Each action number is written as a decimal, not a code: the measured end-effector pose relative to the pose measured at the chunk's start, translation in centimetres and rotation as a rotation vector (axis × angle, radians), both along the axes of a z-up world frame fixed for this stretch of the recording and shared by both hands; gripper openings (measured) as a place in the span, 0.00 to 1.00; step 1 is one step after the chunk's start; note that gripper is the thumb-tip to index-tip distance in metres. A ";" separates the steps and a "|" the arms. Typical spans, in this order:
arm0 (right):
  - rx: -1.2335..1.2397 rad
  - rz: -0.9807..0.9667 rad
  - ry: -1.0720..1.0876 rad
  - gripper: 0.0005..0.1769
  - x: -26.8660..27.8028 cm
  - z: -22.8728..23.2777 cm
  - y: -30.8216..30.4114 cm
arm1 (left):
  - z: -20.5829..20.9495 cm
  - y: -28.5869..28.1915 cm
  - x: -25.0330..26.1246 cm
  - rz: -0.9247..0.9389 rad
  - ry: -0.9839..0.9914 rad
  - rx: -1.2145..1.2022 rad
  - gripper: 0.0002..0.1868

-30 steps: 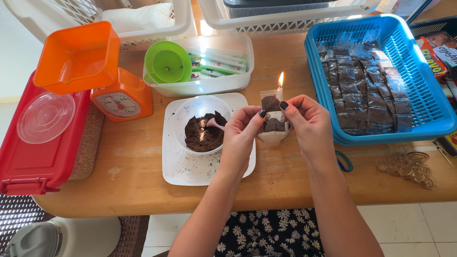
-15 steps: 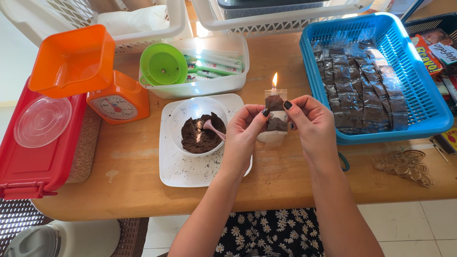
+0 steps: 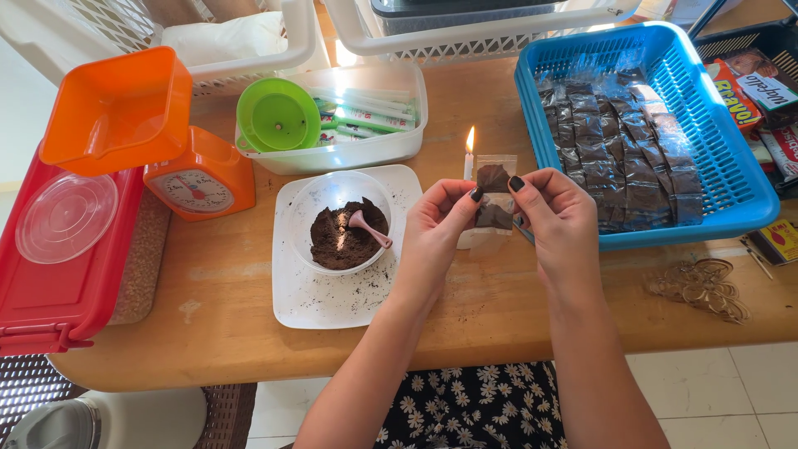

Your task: Filling small plastic bags with dark powder using a spoon and sealing them with a candle flame.

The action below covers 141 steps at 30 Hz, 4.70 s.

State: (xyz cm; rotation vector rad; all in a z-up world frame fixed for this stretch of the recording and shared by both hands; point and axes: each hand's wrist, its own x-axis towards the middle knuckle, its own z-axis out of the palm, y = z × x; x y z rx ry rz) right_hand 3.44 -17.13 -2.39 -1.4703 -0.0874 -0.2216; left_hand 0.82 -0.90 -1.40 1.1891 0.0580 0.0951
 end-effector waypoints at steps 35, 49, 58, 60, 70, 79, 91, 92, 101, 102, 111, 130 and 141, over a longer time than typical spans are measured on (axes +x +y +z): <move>-0.057 0.119 -0.010 0.09 -1.1 1.3 3.4 | -0.8 2.8 -2.4 0.127 -0.021 -0.028 0.10; -0.149 0.234 -0.095 0.07 -6.3 4.0 3.4 | 0.3 5.4 -7.3 0.088 -0.185 0.099 0.22; -0.197 0.339 -0.172 0.05 -9.1 4.9 3.3 | 2.8 9.6 -11.7 0.051 -0.283 0.697 0.08; -0.211 0.348 -0.153 0.06 -9.7 4.8 3.3 | 2.9 10.5 -12.0 0.231 -0.243 0.905 0.08; -0.124 0.440 0.027 0.06 -13.6 4.7 6.6 | 3.7 12.3 -9.7 0.346 -0.390 0.275 0.13; -0.216 0.559 0.101 0.05 -10.9 -2.6 7.8 | 3.2 13.2 -8.4 0.423 -0.436 0.122 0.27; -0.569 0.237 -0.175 0.17 -8.1 -1.8 8.5 | 2.1 14.9 -10.1 0.327 -0.266 0.069 0.13; -0.626 0.250 -0.243 0.20 -7.3 -1.4 8.8 | 2.4 14.9 -10.1 0.323 -0.272 0.110 0.12; -0.697 0.440 -0.397 0.16 -2.1 -0.7 9.7 | 5.1 14.9 -12.1 0.358 -0.291 0.274 0.11; -0.670 0.430 -0.396 0.15 -1.8 -0.7 9.6 | 4.9 15.0 -12.3 0.362 -0.280 0.268 0.10; -0.629 0.379 -0.478 0.10 -1.2 -1.0 12.8 | 3.2 14.8 -12.1 0.375 -0.252 0.237 0.11; 0.320 0.352 0.198 0.16 -2.6 -6.2 8.9 | 3.2 14.2 -12.6 0.356 -0.221 0.222 0.12; 0.386 0.303 0.206 0.15 -2.4 -6.6 8.6 | 3.9 14.0 -12.8 0.360 -0.210 0.236 0.13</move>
